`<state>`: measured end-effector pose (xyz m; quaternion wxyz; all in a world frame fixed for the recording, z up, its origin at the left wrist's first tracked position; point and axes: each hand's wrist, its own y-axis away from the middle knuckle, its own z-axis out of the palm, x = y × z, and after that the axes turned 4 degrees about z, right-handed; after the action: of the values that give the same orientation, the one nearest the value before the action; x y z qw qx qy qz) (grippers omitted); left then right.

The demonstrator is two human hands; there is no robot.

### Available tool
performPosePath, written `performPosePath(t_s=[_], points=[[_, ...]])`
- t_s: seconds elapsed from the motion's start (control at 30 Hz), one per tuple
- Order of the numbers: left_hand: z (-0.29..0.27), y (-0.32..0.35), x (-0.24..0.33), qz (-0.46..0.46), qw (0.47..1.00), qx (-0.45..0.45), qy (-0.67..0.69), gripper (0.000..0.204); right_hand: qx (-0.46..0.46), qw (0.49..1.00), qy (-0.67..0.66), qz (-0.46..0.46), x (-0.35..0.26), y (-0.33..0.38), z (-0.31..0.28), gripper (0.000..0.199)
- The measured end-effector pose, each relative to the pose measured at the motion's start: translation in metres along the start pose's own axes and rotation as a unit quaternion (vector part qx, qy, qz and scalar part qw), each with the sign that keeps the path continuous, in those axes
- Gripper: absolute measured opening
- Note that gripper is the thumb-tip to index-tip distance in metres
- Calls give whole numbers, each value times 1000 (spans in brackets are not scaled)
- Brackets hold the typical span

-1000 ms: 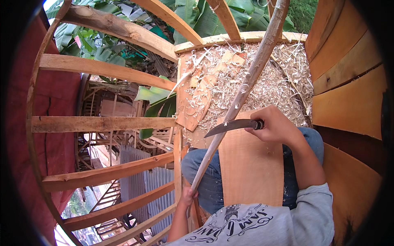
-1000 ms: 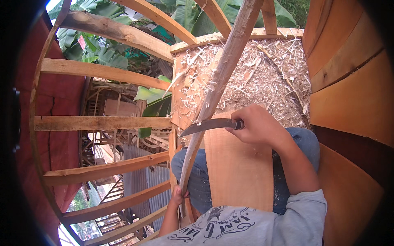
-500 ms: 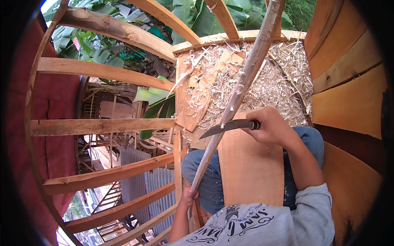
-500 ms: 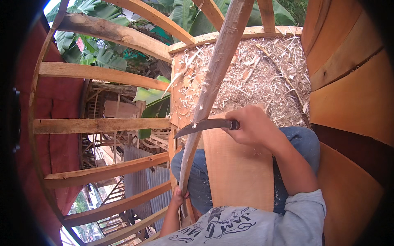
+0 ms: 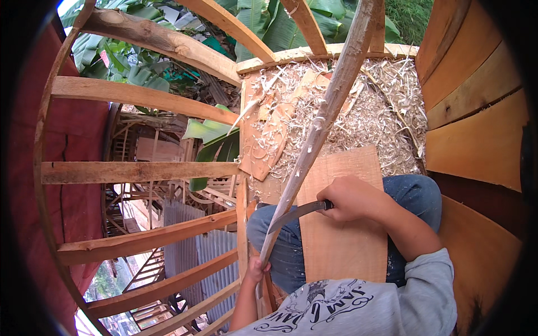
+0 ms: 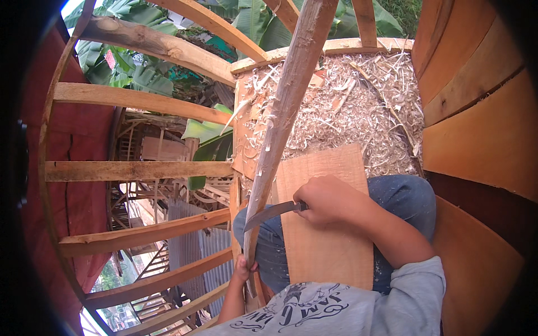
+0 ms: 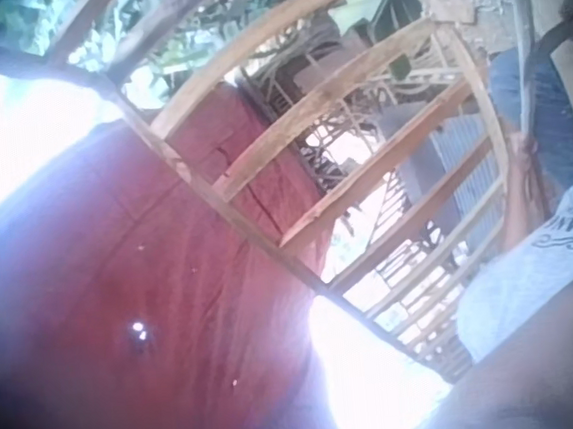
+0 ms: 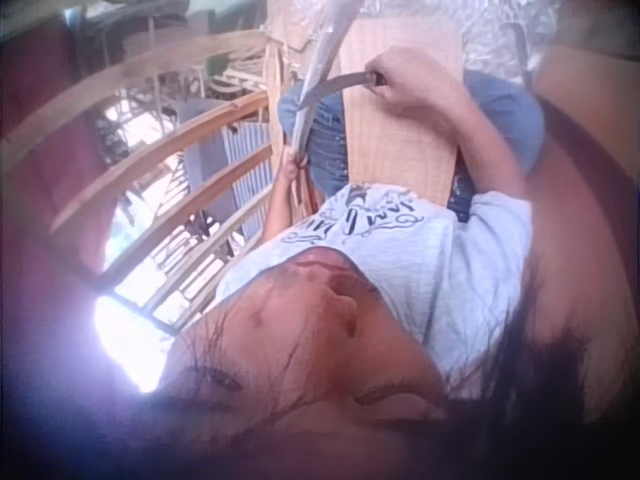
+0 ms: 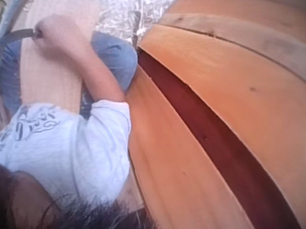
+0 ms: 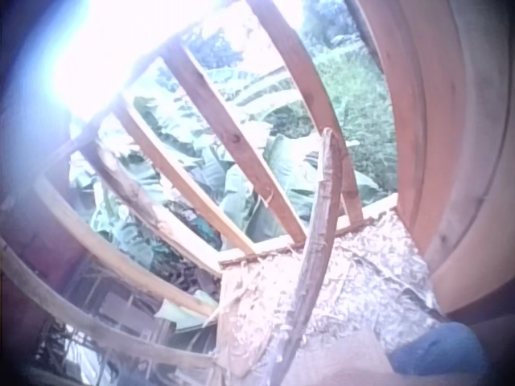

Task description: The person sits cross-legged on a wooden platform and uses a curved knife to shave a long wooden stick. They hold the stick with their left hand and repeatedly scrape the blade along its length to remove bark and smooth the surface, producing wood shavings.

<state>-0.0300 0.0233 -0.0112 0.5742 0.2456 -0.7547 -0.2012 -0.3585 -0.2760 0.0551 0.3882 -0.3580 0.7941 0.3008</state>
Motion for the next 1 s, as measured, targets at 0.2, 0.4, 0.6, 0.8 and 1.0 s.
performPosePath(t_s=[0.2,0.4,0.6,0.8,1.0], points=[[4,4,19,-17,1000,11,-17,89,47,997,-65,-15,-1,0,-23,22],[-5,1,24,-28,998,-42,23,89,235,953,77,-172,0,-6,0,22],[0,3,21,-32,995,-36,86,86,418,903,60,-77,2,-12,-1,20],[0,3,16,-21,991,-68,115,77,370,926,62,-52,-21,-22,16,16],[-5,-3,15,-24,993,-84,74,73,311,936,130,-96,-42,-15,36,18]])
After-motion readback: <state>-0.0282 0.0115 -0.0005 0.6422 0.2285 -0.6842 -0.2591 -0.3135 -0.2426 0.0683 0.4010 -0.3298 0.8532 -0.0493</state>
